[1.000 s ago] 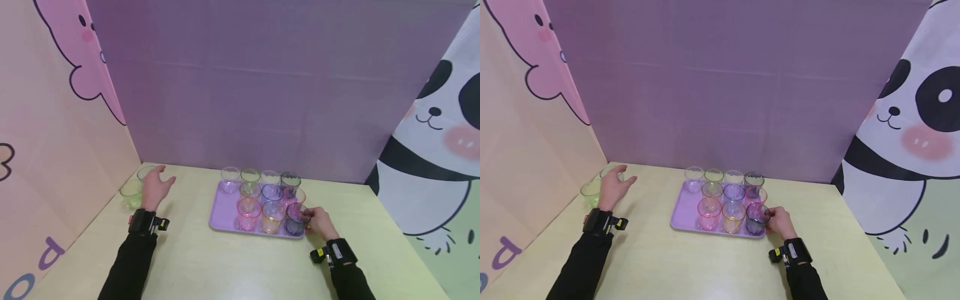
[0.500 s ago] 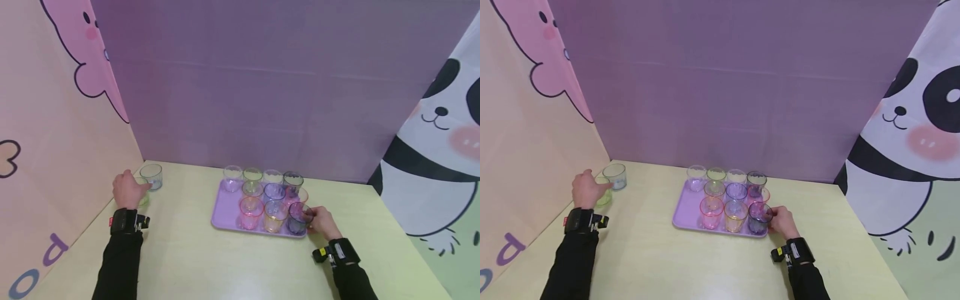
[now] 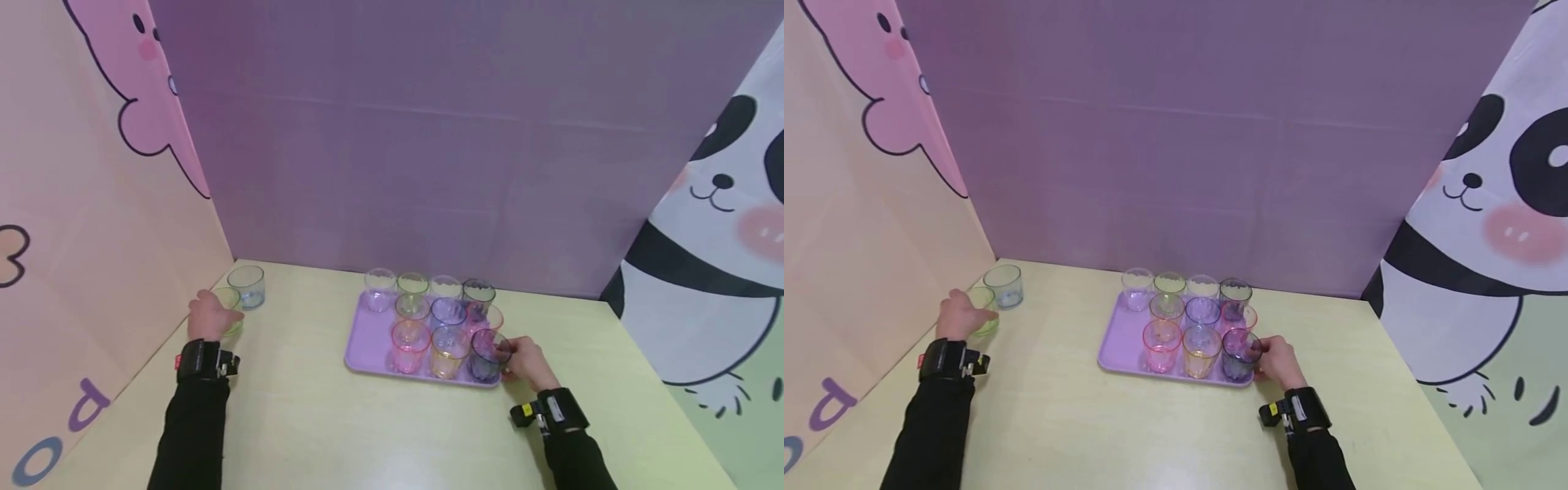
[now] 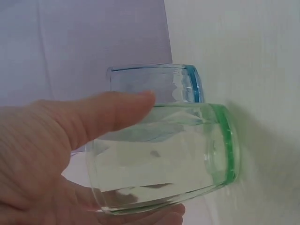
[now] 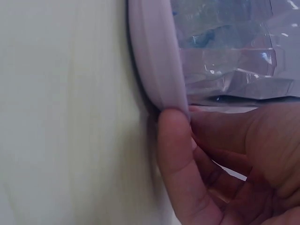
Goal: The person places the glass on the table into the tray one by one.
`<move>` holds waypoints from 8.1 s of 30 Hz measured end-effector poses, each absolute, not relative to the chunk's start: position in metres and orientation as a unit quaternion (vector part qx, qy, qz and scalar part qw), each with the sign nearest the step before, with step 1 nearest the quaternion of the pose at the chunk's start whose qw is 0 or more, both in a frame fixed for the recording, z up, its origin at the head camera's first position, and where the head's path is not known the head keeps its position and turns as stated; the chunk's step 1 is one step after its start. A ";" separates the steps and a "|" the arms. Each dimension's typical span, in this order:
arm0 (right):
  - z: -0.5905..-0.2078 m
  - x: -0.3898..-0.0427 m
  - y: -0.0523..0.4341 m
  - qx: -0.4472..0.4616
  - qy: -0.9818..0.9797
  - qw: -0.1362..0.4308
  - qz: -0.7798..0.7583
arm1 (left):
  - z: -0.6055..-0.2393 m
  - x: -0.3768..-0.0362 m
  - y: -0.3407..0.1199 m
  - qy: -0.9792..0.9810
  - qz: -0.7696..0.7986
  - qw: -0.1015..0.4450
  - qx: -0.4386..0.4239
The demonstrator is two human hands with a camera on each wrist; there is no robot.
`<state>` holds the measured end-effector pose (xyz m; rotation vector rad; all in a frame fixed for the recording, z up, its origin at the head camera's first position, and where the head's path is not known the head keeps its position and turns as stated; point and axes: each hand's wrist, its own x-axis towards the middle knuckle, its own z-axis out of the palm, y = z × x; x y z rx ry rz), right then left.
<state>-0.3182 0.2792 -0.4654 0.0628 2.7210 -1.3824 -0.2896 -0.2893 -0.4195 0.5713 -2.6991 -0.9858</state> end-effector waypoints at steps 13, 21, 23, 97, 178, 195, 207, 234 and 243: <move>-0.462 -0.317 0.277 0.031 0.890 0.045 -0.454 | -0.420 -0.292 -0.296 -0.900 -0.377 0.100 0.194; -0.463 -0.316 0.277 0.025 0.896 0.038 -0.442 | -0.416 -0.291 -0.298 -0.902 -0.380 0.093 0.181; -0.464 -0.316 0.277 0.023 0.896 0.037 -0.441 | -0.416 -0.293 -0.298 -0.904 -0.374 0.098 0.181; -0.466 -0.316 0.278 0.023 0.889 0.037 -0.456 | -0.446 -0.346 -0.089 -0.884 -0.462 0.054 -0.051; -0.467 -0.318 0.279 0.028 0.889 0.037 -0.455 | -0.445 -0.363 -0.252 -0.862 -0.339 0.349 0.139; -0.467 -0.317 0.278 0.029 0.887 0.038 -0.460 | -0.453 -0.367 -0.277 -0.859 -0.405 0.219 0.225; -0.465 -0.316 0.278 0.033 0.885 0.042 -0.462 | -0.456 -0.371 -0.280 -0.847 -0.436 0.199 0.231; -0.467 -0.317 0.279 0.025 0.889 0.034 -0.457 | -0.442 -0.349 -0.219 -0.804 -0.510 0.276 0.132; -0.467 -0.316 0.278 0.026 0.885 0.038 -0.463 | -0.437 -0.337 -0.200 -0.773 -0.580 0.254 0.035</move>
